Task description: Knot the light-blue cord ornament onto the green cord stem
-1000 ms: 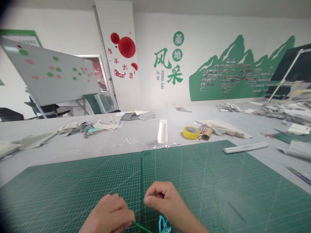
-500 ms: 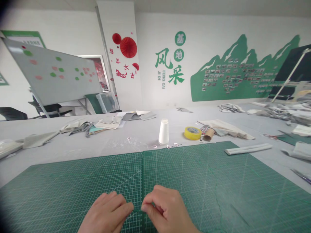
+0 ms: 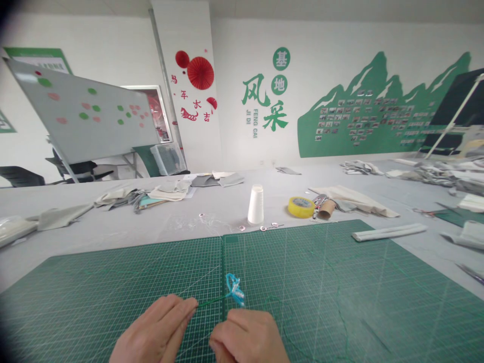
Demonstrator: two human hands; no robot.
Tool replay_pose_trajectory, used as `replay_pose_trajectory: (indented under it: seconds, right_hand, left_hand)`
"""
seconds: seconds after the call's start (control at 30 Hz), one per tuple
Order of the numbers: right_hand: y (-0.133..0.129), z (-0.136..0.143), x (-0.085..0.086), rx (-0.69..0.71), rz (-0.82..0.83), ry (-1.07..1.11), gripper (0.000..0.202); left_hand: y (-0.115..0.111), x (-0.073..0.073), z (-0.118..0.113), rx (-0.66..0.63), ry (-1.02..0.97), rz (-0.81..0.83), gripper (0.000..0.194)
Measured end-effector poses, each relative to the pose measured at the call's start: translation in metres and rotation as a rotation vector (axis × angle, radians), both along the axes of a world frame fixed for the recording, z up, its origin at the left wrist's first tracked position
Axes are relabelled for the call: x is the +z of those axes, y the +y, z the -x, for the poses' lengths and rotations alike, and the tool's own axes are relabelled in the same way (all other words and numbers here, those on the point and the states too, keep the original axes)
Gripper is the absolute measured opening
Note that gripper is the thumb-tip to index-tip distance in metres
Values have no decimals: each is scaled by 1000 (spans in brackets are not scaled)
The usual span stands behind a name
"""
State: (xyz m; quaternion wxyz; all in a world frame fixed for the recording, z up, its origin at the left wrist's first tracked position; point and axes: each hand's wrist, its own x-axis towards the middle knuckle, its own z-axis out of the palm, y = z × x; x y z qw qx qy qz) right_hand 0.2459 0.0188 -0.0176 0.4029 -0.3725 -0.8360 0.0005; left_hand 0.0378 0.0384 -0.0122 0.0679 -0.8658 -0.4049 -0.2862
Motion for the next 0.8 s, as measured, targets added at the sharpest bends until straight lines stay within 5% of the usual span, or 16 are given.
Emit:
replay_pose_trajectory:
  seconds: [0.47, 0.67, 0.8]
  right_hand:
    - [4, -4, -15, -11, 544, 236, 18]
    - [4, -4, -14, -99, 666, 436, 22]
    - [9, -11, -10, -30, 790, 507, 32]
  left_hand:
    - [2, 1, -4, -125, -353, 247, 16]
    - [0, 6, -6, -186, -313, 284, 20]
    - [0, 14, -8, -264, -193, 269, 22]
